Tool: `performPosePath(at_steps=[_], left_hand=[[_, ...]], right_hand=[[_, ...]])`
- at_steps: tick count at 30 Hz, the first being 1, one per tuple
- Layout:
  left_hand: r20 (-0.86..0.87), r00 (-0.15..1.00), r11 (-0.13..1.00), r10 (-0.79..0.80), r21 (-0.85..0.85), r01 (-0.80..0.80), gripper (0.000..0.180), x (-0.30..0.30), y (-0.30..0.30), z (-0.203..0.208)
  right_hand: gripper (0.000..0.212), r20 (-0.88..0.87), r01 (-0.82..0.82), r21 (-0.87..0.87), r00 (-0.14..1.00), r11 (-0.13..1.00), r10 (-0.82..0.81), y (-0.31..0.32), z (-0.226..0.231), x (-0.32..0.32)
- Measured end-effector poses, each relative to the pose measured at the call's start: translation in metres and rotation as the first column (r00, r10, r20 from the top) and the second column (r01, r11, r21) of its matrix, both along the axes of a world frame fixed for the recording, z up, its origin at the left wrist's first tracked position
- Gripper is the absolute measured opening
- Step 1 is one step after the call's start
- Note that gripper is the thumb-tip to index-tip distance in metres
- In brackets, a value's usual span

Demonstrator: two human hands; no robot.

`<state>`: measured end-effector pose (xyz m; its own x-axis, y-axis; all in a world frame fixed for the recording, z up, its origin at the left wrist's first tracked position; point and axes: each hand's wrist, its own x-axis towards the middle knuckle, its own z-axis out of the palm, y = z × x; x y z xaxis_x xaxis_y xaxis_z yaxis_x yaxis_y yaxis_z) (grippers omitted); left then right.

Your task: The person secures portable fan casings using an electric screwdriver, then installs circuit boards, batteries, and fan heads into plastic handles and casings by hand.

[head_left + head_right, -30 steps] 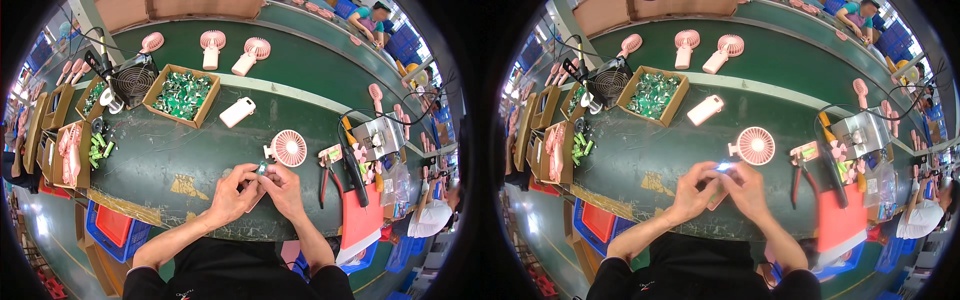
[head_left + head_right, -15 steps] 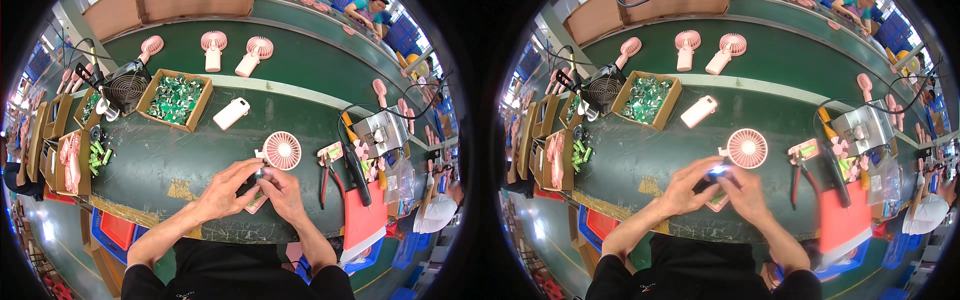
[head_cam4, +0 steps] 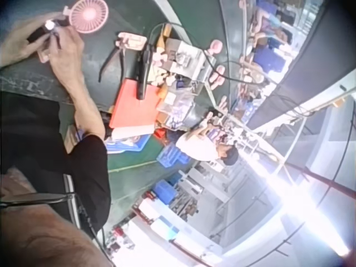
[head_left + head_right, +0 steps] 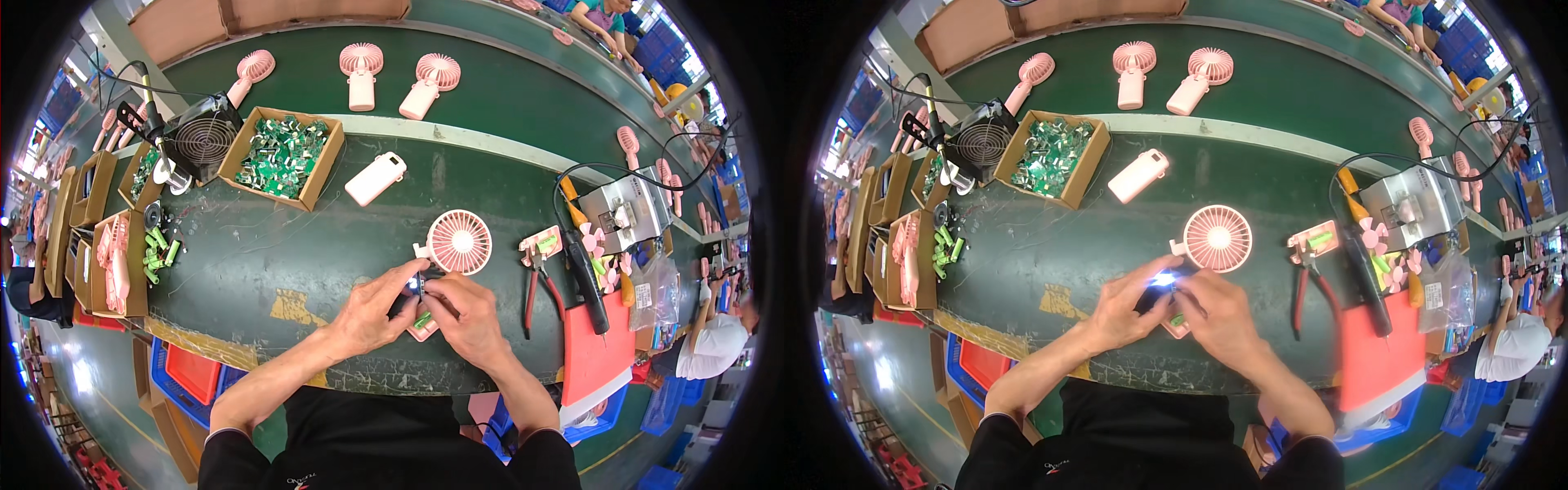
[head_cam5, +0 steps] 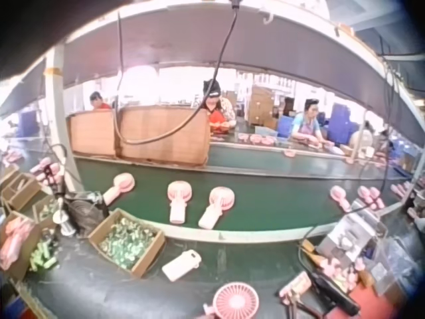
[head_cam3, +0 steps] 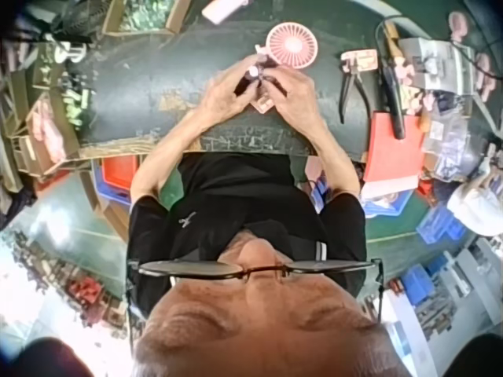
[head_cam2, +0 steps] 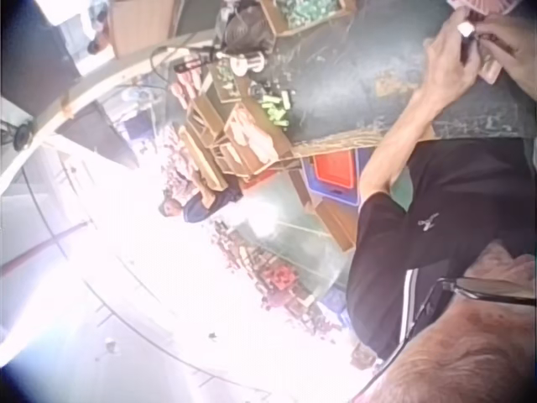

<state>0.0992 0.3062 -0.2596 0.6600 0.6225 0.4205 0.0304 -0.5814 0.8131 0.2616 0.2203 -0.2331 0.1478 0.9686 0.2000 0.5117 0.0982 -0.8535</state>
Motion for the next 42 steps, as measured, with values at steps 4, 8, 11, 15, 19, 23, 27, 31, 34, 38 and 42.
performPosePath(at_steps=[4,8,11,15,19,23,27,31,34,38,42], left_hand=[[-0.001,1.0,1.0,0.012,-0.022,-0.012,0.057,0.002,-0.002,-0.003],[0.02,0.999,0.999,0.037,-0.024,-0.036,0.056,0.002,-0.001,-0.002],[0.004,0.999,0.997,0.047,-0.058,-0.047,0.053,0.002,0.0,-0.003],[-0.013,0.997,0.996,0.078,-0.036,-0.079,0.043,0.002,0.0,-0.005],[0.017,0.997,0.995,0.082,0.053,-0.082,0.037,0.002,0.002,-0.015],[0.023,0.998,0.951,0.057,0.302,-0.061,0.033,0.004,0.006,-0.011],[0.051,0.993,0.945,0.107,0.306,-0.117,0.026,0.011,0.003,0.002],[0.077,0.993,0.97,0.09,0.22,-0.105,0.025,0.015,-0.001,0.001],[0.111,0.993,0.974,0.029,0.22,-0.053,0.025,0.016,0.004,0.002],[0.008,1.0,0.989,-0.006,0.15,0.005,0.024,0.017,0.005,0.006],[-0.013,0.998,0.997,-0.061,-0.044,0.061,0.017,0.018,0.003,0.005]], right_hand=[[0.019,0.187,-0.051,0.185,0.982,0.981,0.016,0.003,-0.004,0.002],[0.015,0.113,-0.022,0.176,0.994,0.984,0.002,0.006,-0.002,0.0],[0.013,0.05,-0.016,0.136,0.999,0.991,0.009,0.007,-0.002,0.001],[0.012,0.003,-0.018,0.078,1.0,0.997,0.018,0.006,0.001,0.006],[0.011,0.054,0.019,0.081,0.998,0.996,-0.024,0.005,0.004,0.005],[0.011,0.066,0.022,0.105,0.997,0.994,-0.029,0.004,0.004,0.006],[0.016,0.093,0.043,0.204,0.994,0.978,-0.063,0.001,-0.005,0.006],[0.02,0.32,-0.035,0.364,0.943,0.931,-0.09,0.002,0.002,0.011],[0.022,0.42,-0.096,0.376,0.904,0.922,-0.078,0.001,-0.002,0.014],[0.026,0.484,-0.167,0.343,0.875,0.924,-0.021,-0.003,-0.005,0.023],[0.025,0.574,-0.242,0.307,0.818,0.921,0.024,-0.006,0.004,0.031]])
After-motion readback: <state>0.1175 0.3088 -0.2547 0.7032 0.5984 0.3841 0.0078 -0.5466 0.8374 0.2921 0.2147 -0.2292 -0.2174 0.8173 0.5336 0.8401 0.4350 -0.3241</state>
